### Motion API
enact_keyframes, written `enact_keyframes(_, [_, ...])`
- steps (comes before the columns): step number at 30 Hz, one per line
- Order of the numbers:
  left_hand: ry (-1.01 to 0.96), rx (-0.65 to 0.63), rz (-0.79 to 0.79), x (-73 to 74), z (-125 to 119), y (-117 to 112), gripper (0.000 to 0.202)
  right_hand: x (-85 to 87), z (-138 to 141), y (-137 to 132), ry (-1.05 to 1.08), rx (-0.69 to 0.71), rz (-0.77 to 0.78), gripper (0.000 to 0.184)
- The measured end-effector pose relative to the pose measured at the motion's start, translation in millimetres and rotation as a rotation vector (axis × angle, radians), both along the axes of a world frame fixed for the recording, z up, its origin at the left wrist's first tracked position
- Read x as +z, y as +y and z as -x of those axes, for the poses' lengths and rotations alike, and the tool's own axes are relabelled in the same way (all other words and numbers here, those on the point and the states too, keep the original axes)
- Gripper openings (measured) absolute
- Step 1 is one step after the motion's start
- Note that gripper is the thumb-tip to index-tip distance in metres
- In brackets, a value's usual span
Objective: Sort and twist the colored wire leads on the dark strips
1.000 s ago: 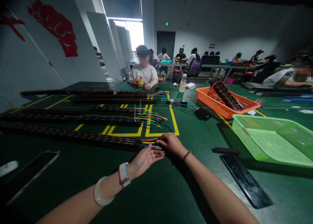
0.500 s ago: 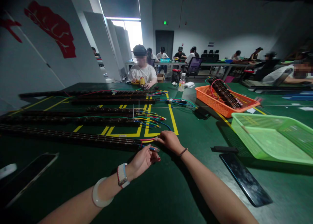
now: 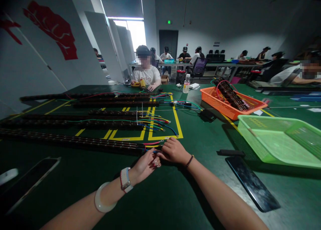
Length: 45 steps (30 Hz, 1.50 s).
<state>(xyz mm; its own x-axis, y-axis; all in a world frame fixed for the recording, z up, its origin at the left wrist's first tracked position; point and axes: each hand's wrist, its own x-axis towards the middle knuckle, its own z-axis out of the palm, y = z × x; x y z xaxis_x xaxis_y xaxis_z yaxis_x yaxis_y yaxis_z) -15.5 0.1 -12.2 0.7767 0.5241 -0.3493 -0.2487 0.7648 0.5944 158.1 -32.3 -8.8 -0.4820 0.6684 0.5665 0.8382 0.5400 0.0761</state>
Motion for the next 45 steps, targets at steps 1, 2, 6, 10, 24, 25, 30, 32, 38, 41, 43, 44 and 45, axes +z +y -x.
enact_keyframes(1, [0.007, -0.016, -0.030, -1.1, 0.2, 0.0, 0.039, -1.5, -0.2, 0.9, 0.008, -0.014, 0.002, 0.034])
enact_keyframes(2, [0.015, -0.037, -0.062, -2.2, 0.4, 0.0, 0.041, -3.0, -0.8, 1.8, 0.021, -0.035, 0.007, 0.033])
enact_keyframes(6, [0.017, -0.143, -0.129, -4.5, 1.1, -0.7, 0.038, -5.4, -4.3, 3.7, 0.109, -0.183, 0.080, 0.031])
enact_keyframes(10, [0.030, -0.215, -0.189, -2.0, 2.8, -2.2, 0.036, -7.4, -6.3, 6.2, 0.294, -0.251, 0.211, 0.034])
enact_keyframes(24, [0.052, -0.206, -0.258, 0.3, 2.6, -3.9, 0.030, -11.9, -2.4, 21.7, 0.324, -0.184, 0.449, 0.041])
enact_keyframes(25, [0.051, -0.208, -0.259, -0.1, 2.7, -3.7, 0.031, -12.4, -2.3, 23.5, 0.308, -0.184, 0.449, 0.039])
enact_keyframes(30, [0.063, -0.204, -0.252, 1.2, 3.5, -3.0, 0.032, -14.0, -1.2, 28.0, 0.309, -0.134, 0.431, 0.031])
enact_keyframes(32, [0.066, -0.218, -0.221, 2.9, 3.7, -1.8, 0.032, -13.3, 0.2, 27.7, 0.317, -0.116, 0.403, 0.026])
enact_keyframes(38, [-0.012, -0.284, -0.088, 2.3, 1.4, 3.8, 0.046, -7.6, 6.0, 22.3, 0.192, -0.154, 0.218, 0.013])
enact_keyframes(41, [-0.034, -0.194, -0.035, -0.8, -0.8, 4.1, 0.052, -3.5, 8.2, 18.4, 0.113, -0.150, 0.142, 0.020])
enact_keyframes(43, [-0.050, -0.158, -0.021, -1.1, -1.7, 2.9, 0.055, -1.7, 8.8, 16.8, 0.060, -0.126, 0.098, 0.025])
enact_keyframes(44, [-0.057, -0.155, -0.018, -0.4, -2.0, 2.1, 0.056, -1.3, 8.7, 16.3, 0.031, -0.109, 0.075, 0.026])
enact_keyframes(45, [-0.064, -0.154, -0.018, 0.6, -2.0, 1.1, 0.056, -1.2, 8.6, 16.0, 0.000, -0.089, 0.052, 0.027])
